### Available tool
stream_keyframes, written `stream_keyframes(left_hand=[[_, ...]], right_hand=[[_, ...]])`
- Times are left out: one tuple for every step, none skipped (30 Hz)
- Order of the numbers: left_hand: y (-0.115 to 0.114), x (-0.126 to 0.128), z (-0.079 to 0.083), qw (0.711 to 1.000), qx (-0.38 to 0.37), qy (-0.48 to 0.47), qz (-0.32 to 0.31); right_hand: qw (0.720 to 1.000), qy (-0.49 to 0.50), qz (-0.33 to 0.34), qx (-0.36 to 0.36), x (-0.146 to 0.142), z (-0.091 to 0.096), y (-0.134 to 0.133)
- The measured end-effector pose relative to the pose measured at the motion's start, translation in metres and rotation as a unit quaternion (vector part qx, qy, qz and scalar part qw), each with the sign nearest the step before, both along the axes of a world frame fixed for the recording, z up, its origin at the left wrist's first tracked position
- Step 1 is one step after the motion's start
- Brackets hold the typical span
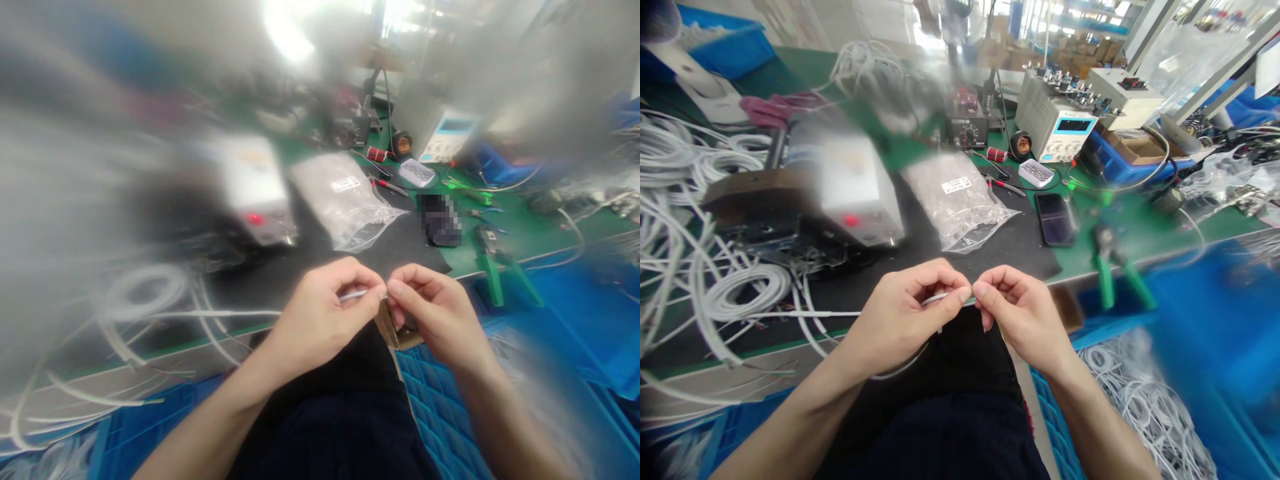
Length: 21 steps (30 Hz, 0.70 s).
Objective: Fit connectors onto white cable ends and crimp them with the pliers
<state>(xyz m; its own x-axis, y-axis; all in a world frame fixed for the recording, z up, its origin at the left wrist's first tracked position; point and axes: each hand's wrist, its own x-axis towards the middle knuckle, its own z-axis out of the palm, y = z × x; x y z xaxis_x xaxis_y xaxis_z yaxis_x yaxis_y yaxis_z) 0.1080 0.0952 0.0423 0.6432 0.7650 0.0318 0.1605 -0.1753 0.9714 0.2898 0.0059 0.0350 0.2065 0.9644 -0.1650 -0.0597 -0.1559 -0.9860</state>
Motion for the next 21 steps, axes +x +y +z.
stream_keyframes(left_hand=[[-0.001,0.000,-0.001,1.000,0.000,0.001,0.007],[-0.001,0.001,-0.001,1.000,-0.002,0.001,0.010],[-0.002,0.001,-0.001,1.000,-0.004,0.000,0.010],[-0.002,0.001,-0.001,1.000,-0.004,-0.001,0.008],[-0.003,0.001,0.000,1.000,-0.003,-0.003,0.006],[-0.003,0.001,0.001,1.000,-0.001,-0.003,0.005],[-0.003,0.001,0.002,1.000,0.001,-0.004,0.003],[-0.003,0.001,0.003,1.000,0.001,-0.005,0.001],[-0.003,0.001,0.004,1.000,0.001,-0.006,0.000],[-0.003,0.001,0.004,1.000,0.000,-0.006,-0.003],[-0.003,0.001,0.004,1.000,-0.001,-0.004,-0.005],[-0.002,0.001,0.004,1.000,-0.001,-0.003,-0.005],[-0.002,0.001,0.004,1.000,0.000,0.000,-0.004],[-0.001,0.001,0.003,1.000,-0.001,0.004,-0.002],[0.000,0.001,0.002,1.000,-0.001,0.006,0.001],[0.001,0.000,0.001,1.000,-0.002,0.008,0.004],[0.001,0.000,0.001,1.000,-0.003,0.009,0.006],[0.002,-0.001,0.000,1.000,-0.004,0.009,0.006],[0.003,-0.001,-0.001,1.000,-0.005,0.008,0.005],[0.003,-0.001,-0.001,1.000,-0.005,0.006,0.002],[0.004,-0.002,-0.002,1.000,-0.005,0.004,-0.001]], right_hand=[[0.999,-0.044,-0.022,0.013,-0.003,0.000,-0.002],[0.994,-0.094,-0.042,0.028,-0.006,0.001,-0.004],[0.988,-0.140,-0.057,0.042,-0.008,0.002,-0.005],[0.982,-0.171,-0.067,0.052,-0.009,0.003,-0.006],[0.980,-0.181,-0.067,0.055,-0.009,0.004,-0.006],[0.983,-0.169,-0.059,0.050,-0.009,0.005,-0.006],[0.988,-0.140,-0.046,0.039,-0.008,0.006,-0.006],[0.994,-0.103,-0.032,0.026,-0.007,0.007,-0.005],[0.997,-0.070,-0.020,0.015,-0.006,0.008,-0.004],[0.999,-0.051,-0.011,0.007,-0.005,0.008,-0.004],[0.999,-0.052,-0.007,0.003,-0.004,0.008,-0.004],[0.997,-0.071,-0.007,0.001,-0.001,0.008,-0.004],[0.994,-0.111,-0.018,0.004,0.003,0.007,-0.006],[0.985,-0.170,-0.041,0.013,0.010,0.006,-0.008],[0.966,-0.245,-0.078,0.025,0.021,0.004,-0.010],[0.934,-0.331,-0.131,0.040,0.035,0.001,-0.014],[0.886,-0.422,-0.187,0.055,0.053,-0.002,-0.018],[0.825,-0.506,-0.243,0.055,0.074,-0.006,-0.022],[0.777,-0.569,-0.266,0.038,0.097,-0.011,-0.027],[0.750,-0.606,-0.265,0.012,0.121,-0.017,-0.033],[0.735,-0.617,-0.281,0.002,0.143,-0.023,-0.038]])
